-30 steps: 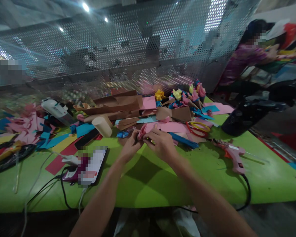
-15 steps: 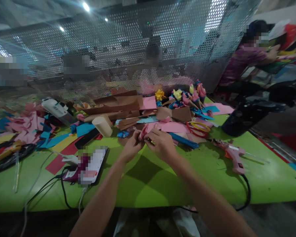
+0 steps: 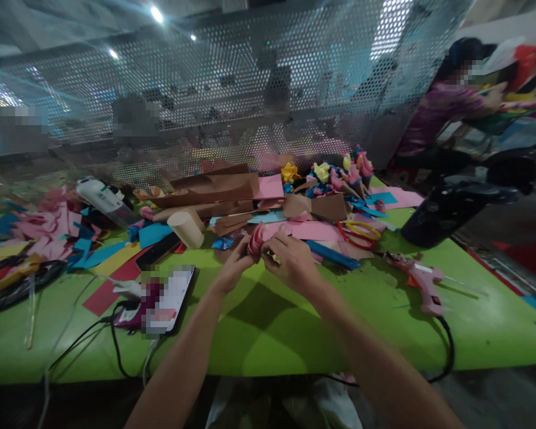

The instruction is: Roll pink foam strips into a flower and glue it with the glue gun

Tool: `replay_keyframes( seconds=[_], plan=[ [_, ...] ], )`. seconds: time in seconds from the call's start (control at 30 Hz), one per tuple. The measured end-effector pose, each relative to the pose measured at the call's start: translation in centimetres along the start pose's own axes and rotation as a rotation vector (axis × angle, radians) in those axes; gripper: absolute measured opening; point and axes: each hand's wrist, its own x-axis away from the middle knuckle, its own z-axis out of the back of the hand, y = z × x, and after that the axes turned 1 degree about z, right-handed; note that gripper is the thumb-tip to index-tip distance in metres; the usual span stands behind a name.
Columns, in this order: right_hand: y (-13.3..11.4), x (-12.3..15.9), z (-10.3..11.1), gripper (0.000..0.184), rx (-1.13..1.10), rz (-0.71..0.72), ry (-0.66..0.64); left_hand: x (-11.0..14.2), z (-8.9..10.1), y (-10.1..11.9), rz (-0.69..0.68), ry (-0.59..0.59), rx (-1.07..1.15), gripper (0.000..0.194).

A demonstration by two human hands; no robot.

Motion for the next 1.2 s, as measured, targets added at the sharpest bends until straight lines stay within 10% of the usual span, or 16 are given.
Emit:
replay_keyframes(
  seconds=[0.7, 1.2],
  plan=[
    [1.4, -0.5, 0.6, 0.006, -0.431, -0.189, 0.009, -0.4, 1.1, -1.0, 0.077, 0.090, 0.102, 0.081],
    [1.0, -0.3, 0.0, 0.011, -0.330, -0.202, 0.007, -0.2, 1.2, -1.5, 0.091, 0.112, 0.006, 0.064]
  ],
)
